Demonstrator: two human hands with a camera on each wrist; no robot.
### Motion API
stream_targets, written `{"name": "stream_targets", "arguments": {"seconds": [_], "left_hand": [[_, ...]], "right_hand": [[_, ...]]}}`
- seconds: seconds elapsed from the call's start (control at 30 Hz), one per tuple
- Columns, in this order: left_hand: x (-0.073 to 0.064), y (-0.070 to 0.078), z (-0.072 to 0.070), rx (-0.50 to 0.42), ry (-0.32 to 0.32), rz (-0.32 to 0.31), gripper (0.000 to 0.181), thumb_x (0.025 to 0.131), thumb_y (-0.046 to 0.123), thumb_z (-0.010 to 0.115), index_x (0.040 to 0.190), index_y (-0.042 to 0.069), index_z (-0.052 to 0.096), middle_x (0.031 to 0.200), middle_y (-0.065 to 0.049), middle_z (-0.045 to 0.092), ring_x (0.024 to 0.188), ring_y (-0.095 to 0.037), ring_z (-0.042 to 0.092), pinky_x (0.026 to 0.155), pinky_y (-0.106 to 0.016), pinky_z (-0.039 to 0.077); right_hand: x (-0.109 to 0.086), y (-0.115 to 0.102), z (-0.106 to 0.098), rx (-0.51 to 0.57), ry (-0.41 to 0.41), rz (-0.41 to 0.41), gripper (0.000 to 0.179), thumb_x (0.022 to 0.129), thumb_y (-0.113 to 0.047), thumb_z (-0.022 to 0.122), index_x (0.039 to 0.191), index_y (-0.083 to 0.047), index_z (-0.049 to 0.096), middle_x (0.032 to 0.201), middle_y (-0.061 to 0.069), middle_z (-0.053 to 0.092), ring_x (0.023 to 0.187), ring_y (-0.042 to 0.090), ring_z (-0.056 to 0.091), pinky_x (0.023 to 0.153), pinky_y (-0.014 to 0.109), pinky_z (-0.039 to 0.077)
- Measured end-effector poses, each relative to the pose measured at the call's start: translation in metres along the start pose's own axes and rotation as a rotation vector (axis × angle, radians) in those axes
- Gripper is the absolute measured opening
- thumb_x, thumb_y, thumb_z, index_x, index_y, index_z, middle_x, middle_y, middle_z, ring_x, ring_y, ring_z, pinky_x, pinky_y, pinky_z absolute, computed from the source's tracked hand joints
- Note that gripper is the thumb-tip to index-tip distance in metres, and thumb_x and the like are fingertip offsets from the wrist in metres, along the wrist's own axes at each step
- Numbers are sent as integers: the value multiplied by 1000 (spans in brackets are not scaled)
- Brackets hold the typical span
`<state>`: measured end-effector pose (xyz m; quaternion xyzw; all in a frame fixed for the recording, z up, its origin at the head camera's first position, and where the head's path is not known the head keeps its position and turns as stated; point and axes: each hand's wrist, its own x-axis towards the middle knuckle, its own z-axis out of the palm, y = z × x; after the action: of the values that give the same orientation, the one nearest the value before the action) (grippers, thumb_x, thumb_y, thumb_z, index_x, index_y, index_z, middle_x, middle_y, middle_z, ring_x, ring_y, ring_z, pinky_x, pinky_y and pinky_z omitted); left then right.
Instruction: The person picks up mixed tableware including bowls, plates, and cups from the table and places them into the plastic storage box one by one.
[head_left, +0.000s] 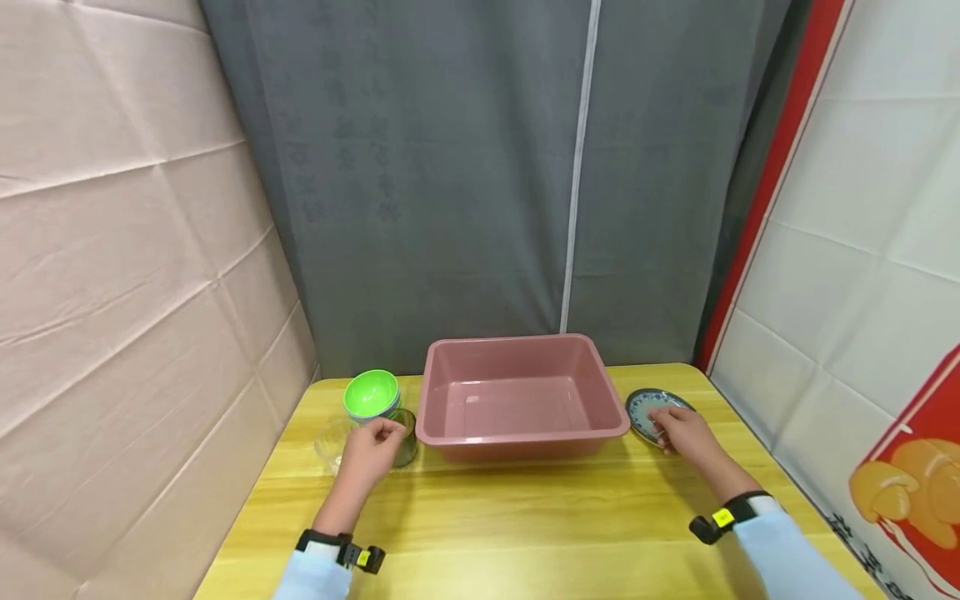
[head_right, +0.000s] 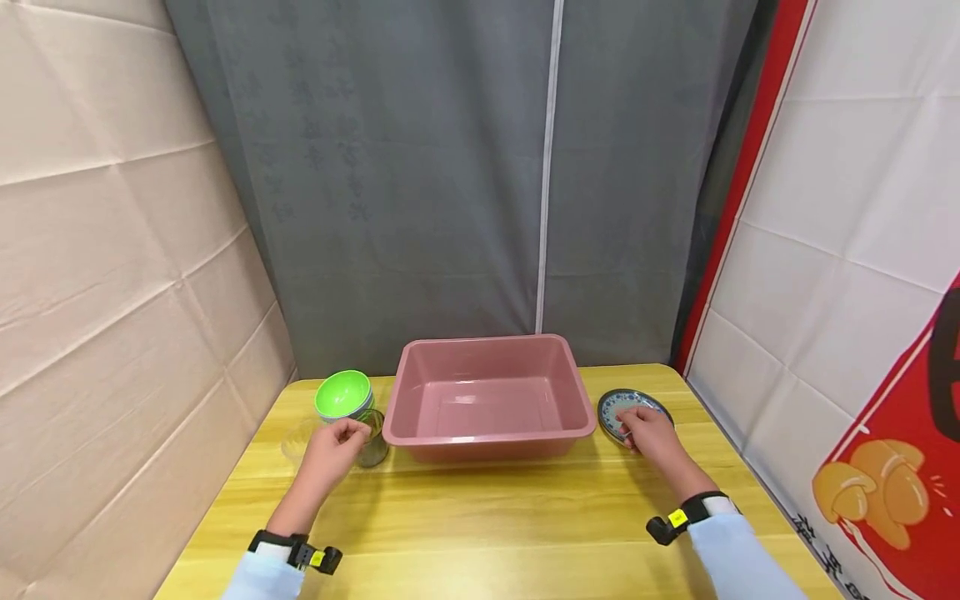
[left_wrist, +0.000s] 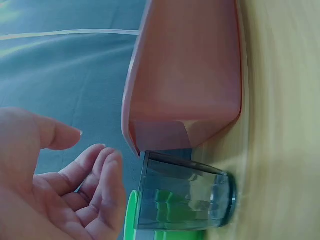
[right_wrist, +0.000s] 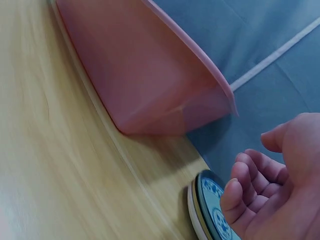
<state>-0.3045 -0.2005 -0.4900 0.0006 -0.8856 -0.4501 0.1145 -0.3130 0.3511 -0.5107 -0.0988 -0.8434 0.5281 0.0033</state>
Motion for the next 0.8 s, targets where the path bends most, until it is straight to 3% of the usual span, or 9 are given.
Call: {"name": "stream_targets", "arguments": {"seconds": [0.13, 0.33, 0.53, 0.8], "left_hand": [[-19, -10, -2, -85, -65, -48, 20, 110, 20, 68, 112, 3, 78, 93, -7, 70, 84, -23, 66, 70, -33, 55], [-38, -23, 1, -117, -122, -114, 22, 111, 17, 67, 115, -2, 75, 94, -11, 70, 84, -21, 69, 69, -32, 57], [-44, -30, 11, -140, -149, -118, 20, 110, 14, 66, 113, -4, 75, 94, -8, 69, 84, -20, 69, 69, -30, 59], [-44, -32, 20, -129, -201, -136, 23, 110, 20, 68, 114, -1, 75, 95, -6, 68, 86, -19, 68, 68, -31, 58]], "right_hand": [[-7, 9, -6, -42, 43, -17, 42, 118, -32, 53, 115, 9, 63, 94, 12, 64, 80, 20, 59, 66, 32, 55], [0, 28, -20, -147, 154, -39, 40, 114, -25, 55, 123, 12, 65, 99, 19, 67, 81, 25, 61, 64, 33, 55], [22, 53, -39, -333, 266, -57, 41, 112, -28, 60, 116, 13, 65, 103, 25, 69, 93, 36, 63, 72, 37, 50], [36, 64, -56, -410, 269, 6, 44, 110, -28, 66, 117, 16, 63, 102, 28, 68, 93, 40, 62, 75, 44, 51]]}}
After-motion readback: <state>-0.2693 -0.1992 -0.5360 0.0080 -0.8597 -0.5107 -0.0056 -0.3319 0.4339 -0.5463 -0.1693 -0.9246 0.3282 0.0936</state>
